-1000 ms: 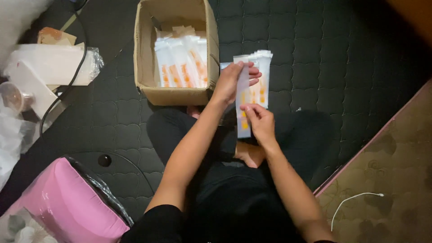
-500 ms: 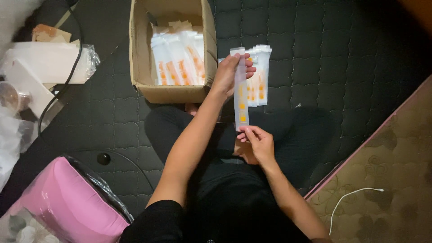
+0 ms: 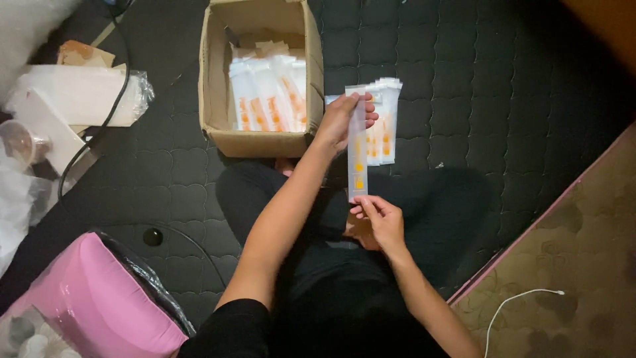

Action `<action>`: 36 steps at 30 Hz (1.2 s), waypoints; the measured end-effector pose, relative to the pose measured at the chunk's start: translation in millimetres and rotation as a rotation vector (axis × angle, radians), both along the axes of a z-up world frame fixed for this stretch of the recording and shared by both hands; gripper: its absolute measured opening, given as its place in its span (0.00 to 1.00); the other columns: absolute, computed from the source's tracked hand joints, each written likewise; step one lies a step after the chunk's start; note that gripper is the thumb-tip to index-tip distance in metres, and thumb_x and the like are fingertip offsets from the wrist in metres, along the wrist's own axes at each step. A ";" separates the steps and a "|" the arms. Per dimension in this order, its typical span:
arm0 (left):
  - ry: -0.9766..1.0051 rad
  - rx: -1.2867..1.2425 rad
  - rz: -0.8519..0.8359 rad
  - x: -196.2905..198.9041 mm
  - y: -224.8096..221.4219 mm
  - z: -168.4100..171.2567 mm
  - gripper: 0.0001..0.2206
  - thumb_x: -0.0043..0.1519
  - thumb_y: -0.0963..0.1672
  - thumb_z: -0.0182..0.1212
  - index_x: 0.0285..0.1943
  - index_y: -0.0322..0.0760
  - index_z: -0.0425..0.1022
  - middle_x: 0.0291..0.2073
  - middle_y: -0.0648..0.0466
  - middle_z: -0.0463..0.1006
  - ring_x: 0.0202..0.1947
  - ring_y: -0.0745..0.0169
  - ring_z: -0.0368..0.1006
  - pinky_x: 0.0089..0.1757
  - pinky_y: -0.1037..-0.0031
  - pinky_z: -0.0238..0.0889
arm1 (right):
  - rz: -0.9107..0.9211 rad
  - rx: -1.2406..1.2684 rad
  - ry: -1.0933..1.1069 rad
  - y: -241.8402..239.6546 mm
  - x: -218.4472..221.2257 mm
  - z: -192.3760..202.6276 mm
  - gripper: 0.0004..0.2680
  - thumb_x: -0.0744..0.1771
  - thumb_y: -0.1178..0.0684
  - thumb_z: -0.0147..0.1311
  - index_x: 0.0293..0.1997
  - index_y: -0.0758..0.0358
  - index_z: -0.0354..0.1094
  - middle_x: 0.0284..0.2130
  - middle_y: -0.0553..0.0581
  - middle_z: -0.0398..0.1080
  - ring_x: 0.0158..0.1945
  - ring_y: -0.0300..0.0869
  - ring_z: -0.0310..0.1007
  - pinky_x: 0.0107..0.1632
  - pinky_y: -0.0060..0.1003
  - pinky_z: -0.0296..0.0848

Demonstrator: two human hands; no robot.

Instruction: Organizing and stacking small packaged items by removing a protective strip and placing them in a neat pile.

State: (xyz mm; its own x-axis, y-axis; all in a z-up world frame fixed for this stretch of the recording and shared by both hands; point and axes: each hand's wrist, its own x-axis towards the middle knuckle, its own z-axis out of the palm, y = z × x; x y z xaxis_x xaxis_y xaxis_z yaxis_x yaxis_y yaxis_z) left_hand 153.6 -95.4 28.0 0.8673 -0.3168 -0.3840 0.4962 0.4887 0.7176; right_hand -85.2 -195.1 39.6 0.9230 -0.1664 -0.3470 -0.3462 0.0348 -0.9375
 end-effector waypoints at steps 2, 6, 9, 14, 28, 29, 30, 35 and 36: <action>-0.005 0.003 0.000 0.2 -0.7 1.2 0.16 0.71 0.46 0.48 0.55 0.27 0.75 0.35 0.39 0.82 0.31 0.48 0.84 0.36 0.59 0.82 | -0.002 -0.009 -0.003 0.8 0.5 -0.6 0.07 0.70 0.53 0.54 0.44 0.60 0.80 0.30 0.57 0.81 0.30 0.35 0.78 0.38 0.29 0.79; -0.034 0.048 0.023 4.2 -3.5 -14.3 0.16 0.71 0.46 0.47 0.54 0.26 0.75 0.34 0.38 0.82 0.29 0.49 0.83 0.33 0.61 0.82 | -0.059 -0.186 -0.099 -12.1 0.7 -28.8 0.03 0.69 0.57 0.56 0.43 0.64 0.71 0.42 0.65 0.79 0.35 0.44 0.77 0.41 0.42 0.77; -0.018 0.100 0.014 -7.1 -8.4 -10.7 0.17 0.72 0.46 0.46 0.54 0.24 0.75 0.31 0.38 0.80 0.26 0.52 0.81 0.30 0.64 0.81 | -0.098 -0.227 -0.120 -27.9 28.3 -20.2 0.07 0.70 0.55 0.56 0.52 0.63 0.70 0.48 0.65 0.77 0.46 0.50 0.79 0.45 0.42 0.77; 0.017 0.098 0.012 -13.8 -23.7 -42.4 0.17 0.71 0.46 0.47 0.54 0.25 0.75 0.32 0.39 0.81 0.27 0.52 0.82 0.31 0.64 0.82 | -0.114 -0.060 -0.072 -35.6 71.8 -48.5 0.08 0.71 0.54 0.52 0.55 0.64 0.72 0.42 0.63 0.77 0.42 0.43 0.77 0.42 0.35 0.78; -0.515 0.961 -0.090 39.9 -26.3 -89.2 0.21 0.74 0.50 0.42 0.62 0.33 0.76 0.53 0.37 0.78 0.57 0.35 0.73 0.59 0.52 0.63 | -0.230 -0.175 0.002 -78.9 138.4 -141.3 0.08 0.68 0.56 0.61 0.51 0.56 0.77 0.33 0.52 0.77 0.35 0.34 0.74 0.42 0.34 0.76; -0.724 1.324 -0.186 41.2 -23.4 -90.7 0.18 0.68 0.46 0.52 0.64 0.35 0.73 0.52 0.41 0.76 0.55 0.40 0.71 0.52 0.54 0.67 | -0.242 -0.190 0.025 -86.4 142.4 -150.9 0.08 0.68 0.55 0.61 0.52 0.56 0.77 0.35 0.53 0.77 0.37 0.36 0.76 0.44 0.35 0.76; -0.938 1.682 -0.286 43.3 -21.6 -92.4 0.22 0.62 0.43 0.61 0.67 0.37 0.69 0.52 0.46 0.74 0.52 0.45 0.70 0.44 0.57 0.70 | -0.255 -0.206 0.045 -95.1 147.1 -160.8 0.08 0.68 0.54 0.61 0.52 0.55 0.76 0.36 0.54 0.78 0.38 0.37 0.77 0.46 0.37 0.76; -1.286 1.864 -0.021 57.0 -21.7 -117.6 0.12 0.62 0.38 0.63 0.55 0.35 0.75 0.46 0.45 0.73 0.47 0.48 0.69 0.40 0.64 0.60 | -0.289 -0.247 0.081 -110.2 164.1 -167.6 0.07 0.67 0.55 0.62 0.50 0.54 0.77 0.32 0.50 0.77 0.35 0.34 0.75 0.44 0.34 0.76; -1.307 1.892 0.000 60.3 -21.9 -123.5 0.09 0.61 0.39 0.65 0.49 0.37 0.76 0.42 0.48 0.73 0.41 0.52 0.69 0.36 0.66 0.58 | -0.297 -0.249 0.092 -110.9 166.3 -164.3 0.07 0.67 0.55 0.62 0.49 0.54 0.78 0.32 0.49 0.77 0.35 0.34 0.76 0.44 0.34 0.77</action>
State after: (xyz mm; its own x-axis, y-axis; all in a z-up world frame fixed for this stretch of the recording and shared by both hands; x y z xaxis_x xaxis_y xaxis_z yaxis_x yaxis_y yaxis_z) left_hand 213.9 -117.3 -95.5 0.8102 -0.3992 0.4291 -0.4556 -0.8896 0.0327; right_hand 81.1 -306.0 -124.7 0.7886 -0.5112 -0.3416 -0.4385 -0.0782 -0.8953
